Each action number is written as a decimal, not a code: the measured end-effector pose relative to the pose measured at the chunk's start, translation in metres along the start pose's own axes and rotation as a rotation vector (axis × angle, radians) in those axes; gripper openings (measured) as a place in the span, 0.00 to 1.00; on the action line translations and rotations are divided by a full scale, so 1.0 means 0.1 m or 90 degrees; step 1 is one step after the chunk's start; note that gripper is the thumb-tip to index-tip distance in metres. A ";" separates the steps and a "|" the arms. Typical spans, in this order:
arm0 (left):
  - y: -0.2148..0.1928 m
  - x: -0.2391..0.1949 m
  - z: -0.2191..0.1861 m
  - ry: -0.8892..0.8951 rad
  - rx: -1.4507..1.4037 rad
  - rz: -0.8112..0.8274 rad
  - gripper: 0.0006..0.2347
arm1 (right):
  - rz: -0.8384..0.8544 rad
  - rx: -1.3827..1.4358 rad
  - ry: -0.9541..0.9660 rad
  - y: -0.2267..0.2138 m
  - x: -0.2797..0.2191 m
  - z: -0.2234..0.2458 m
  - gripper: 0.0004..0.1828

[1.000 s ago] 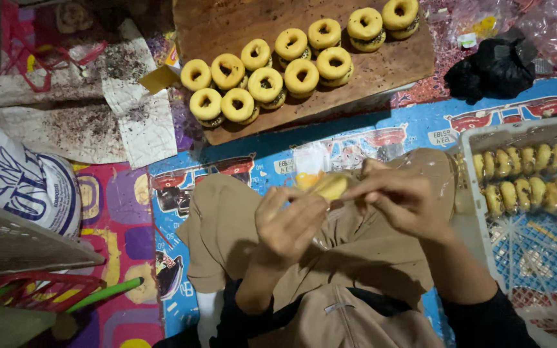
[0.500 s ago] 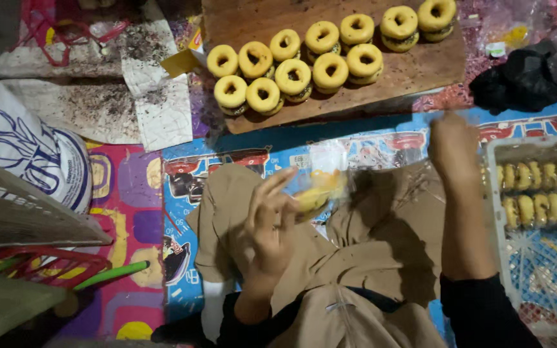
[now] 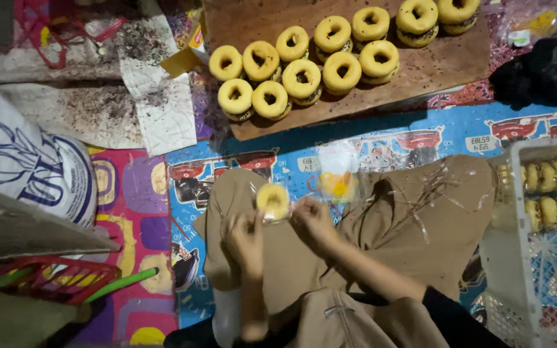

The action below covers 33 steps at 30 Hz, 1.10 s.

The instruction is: The person sits on a floor mat and repeatedly picks up donuts from a wooden board, places them into clear plastic bags, and then puts the bags into a white plastic crate. The donuts are handled one at a time throughout the clip.

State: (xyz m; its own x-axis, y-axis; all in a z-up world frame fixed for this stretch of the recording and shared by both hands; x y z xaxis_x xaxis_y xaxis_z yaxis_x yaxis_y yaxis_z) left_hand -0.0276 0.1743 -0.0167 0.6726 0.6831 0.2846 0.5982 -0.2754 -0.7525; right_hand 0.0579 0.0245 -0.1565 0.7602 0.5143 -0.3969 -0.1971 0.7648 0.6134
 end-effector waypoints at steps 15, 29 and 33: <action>1.96 0.72 0.13 -0.061 0.034 -0.006 0.13 | 0.337 -1.242 -0.464 -0.96 1.23 0.95 0.12; 1.78 -0.45 -1.57 0.329 -0.313 0.208 0.12 | 0.080 -1.243 -0.578 -0.89 0.00 1.63 0.27; 1.99 -0.31 -1.31 -0.222 -0.926 0.101 0.24 | -0.045 -1.003 -0.489 -0.65 -0.06 1.94 0.37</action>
State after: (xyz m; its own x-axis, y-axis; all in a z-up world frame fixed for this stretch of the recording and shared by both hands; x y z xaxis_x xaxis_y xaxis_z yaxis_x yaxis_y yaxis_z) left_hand 0.1284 0.0098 -0.0976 0.7604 0.6474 -0.0503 0.5702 -0.6287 0.5288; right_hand 0.1863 -0.1036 -0.0615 0.7960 0.5377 0.2781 -0.1586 0.6286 -0.7614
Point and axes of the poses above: each hand's wrist, its own x-axis towards the middle knuckle, its own y-axis out of the palm, z = x × y, the point moved 4 cm from there along x, towards the middle knuckle, and after that the axes turned 1 degree about -z, right-handed, at the moved point
